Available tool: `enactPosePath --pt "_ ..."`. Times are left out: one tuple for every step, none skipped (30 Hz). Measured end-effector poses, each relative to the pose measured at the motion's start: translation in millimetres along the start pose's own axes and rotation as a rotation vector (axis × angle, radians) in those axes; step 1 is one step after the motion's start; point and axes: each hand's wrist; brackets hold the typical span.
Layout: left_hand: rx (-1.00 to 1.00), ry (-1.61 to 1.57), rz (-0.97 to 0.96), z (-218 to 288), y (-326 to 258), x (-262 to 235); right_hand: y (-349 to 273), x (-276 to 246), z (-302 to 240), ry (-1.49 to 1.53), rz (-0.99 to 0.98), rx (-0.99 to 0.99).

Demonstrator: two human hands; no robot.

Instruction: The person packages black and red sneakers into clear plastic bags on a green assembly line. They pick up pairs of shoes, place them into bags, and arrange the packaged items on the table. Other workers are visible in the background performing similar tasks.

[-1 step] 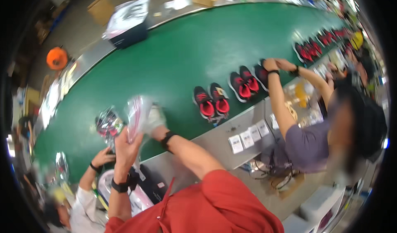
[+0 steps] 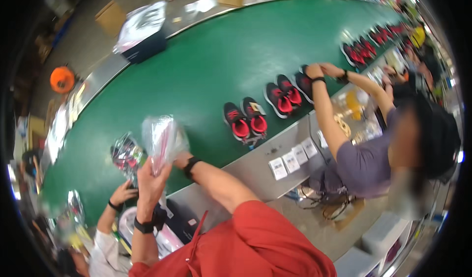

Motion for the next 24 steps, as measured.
enactPosePath --pt "0.005 0.060 -0.053 -18 -5 2 4 12 -9 -0.009 -0.021 -0.018" --pt "0.000 0.013 -0.012 -24 -4 6 5 21 -14 -0.007 -0.033 -0.036" --pt "-0.011 -0.034 0.041 -28 -4 8 1 27 -21 0.009 -0.050 -0.054" --pt "-0.026 -0.080 0.106 -34 -4 8 -8 31 -29 0.033 -0.082 -0.082" --pt "-0.091 -0.168 0.172 -44 0 5 -18 25 -33 0.062 -0.147 -0.095" --pt "-0.159 -0.257 0.238 -58 6 -1 -31 20 -36 0.123 -0.265 -0.080" --pt "-0.194 -0.414 0.306 -74 7 -4 -50 -1 -30 0.227 -0.458 -0.006" --pt "-0.265 -0.582 0.311 -68 10 -2 -70 -23 -23 0.314 -0.637 0.094" --pt "-0.337 -0.750 0.303 -57 12 0 -82 -32 -9 0.515 -0.516 0.176" --pt "-0.416 -0.912 0.287 -51 12 1 -90 -43 -3 0.723 -0.392 0.256" --pt "-0.413 -1.018 0.159 -55 9 5 -90 -55 3 0.889 -0.376 0.289" --pt "-0.415 -1.028 0.146 -60 5 19 -93 -65 2 1.258 -0.375 0.481" --pt "-0.416 -1.039 0.143 -66 0 37 -93 -95 -9 1.176 -0.458 0.350" --pt "-0.415 -1.044 0.132 -62 0 50 -92 -123 -16 1.095 -0.530 0.220" --pt "-0.391 -1.017 0.146 -57 0 56 -95 -113 -17 0.949 -0.238 0.017" --pt "-0.367 -0.995 0.161 -51 1 61 -96 -124 -16 0.972 -0.273 0.083" --pt "-0.345 -0.967 0.173 -46 2 64 -100 -139 -13 1.000 -0.305 0.151" --pt "-0.337 -1.038 0.204 -39 3 58 -105 -150 -10 1.028 -0.336 0.221" --pt "-0.330 -1.113 0.229 -30 5 46 -112 -150 -5 1.034 -0.176 0.322" --pt "-0.334 -1.178 0.259 -28 5 35 -120 -154 7 0.878 -0.021 0.346" --pt "-0.272 -1.172 0.280 -38 8 25 -123 -149 33 0.391 0.171 0.200" --pt "-0.203 -1.006 0.352 -50 1 29 -129 -158 39 0.424 0.054 0.340" --pt "-0.126 -0.846 0.410 -61 -1 38 -136 -158 40 0.335 0.114 0.349" --pt "-0.052 -0.684 0.467 -70 -3 44 -142 -157 38 0.247 0.174 0.356"
Point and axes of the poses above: each hand's wrist, its own y-axis towards the middle knuckle, its own x-axis out of the palm, z = x × y, and after that the axes turned 2 degrees about y, right-handed
